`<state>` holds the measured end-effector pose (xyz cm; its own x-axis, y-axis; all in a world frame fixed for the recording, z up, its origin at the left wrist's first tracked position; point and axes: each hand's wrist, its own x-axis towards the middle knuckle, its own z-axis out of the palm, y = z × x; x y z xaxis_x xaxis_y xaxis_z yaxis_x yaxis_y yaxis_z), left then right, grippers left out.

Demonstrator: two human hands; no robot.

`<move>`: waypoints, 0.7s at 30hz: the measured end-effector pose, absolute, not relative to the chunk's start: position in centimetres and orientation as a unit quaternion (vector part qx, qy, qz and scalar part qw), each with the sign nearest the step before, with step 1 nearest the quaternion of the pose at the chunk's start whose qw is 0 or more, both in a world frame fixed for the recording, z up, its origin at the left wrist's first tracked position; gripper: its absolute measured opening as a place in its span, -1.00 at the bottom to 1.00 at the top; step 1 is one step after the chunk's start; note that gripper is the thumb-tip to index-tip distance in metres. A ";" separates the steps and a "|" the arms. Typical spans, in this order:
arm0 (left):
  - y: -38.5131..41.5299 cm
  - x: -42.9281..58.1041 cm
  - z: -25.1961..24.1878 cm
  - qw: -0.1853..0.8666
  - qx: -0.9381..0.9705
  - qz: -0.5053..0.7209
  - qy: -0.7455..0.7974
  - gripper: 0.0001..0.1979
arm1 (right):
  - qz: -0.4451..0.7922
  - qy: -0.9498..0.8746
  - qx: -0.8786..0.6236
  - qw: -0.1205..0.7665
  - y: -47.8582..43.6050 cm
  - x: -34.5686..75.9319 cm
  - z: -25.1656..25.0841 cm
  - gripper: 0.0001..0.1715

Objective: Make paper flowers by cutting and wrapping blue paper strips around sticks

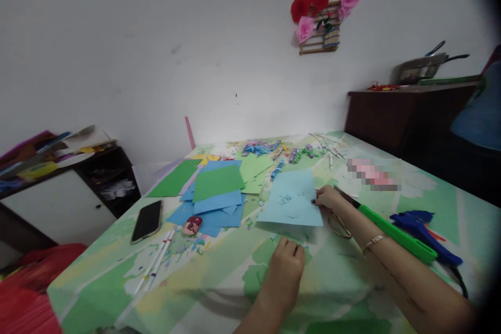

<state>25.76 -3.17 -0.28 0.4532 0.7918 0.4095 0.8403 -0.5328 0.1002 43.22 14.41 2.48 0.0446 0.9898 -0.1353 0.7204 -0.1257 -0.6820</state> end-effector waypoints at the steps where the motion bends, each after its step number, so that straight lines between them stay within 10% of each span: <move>1: -3.1 25.6 -0.2 0.060 -0.848 -0.205 -0.485 -0.90 | 0.310 -0.617 -0.688 0.223 14.2 43.4 2.3 -0.73; 21: 1.8 14.0 2.0 0.053 -0.716 -0.330 -0.612 -0.78 | 0.275 -0.703 -0.599 0.267 21.4 30.6 9.1 -0.69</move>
<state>13.96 1.78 2.01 0.0322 0.8427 0.5375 0.9122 -0.2446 0.3289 30.60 21.42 9.13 -0.1396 0.9892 0.0450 0.6951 0.1302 -0.7070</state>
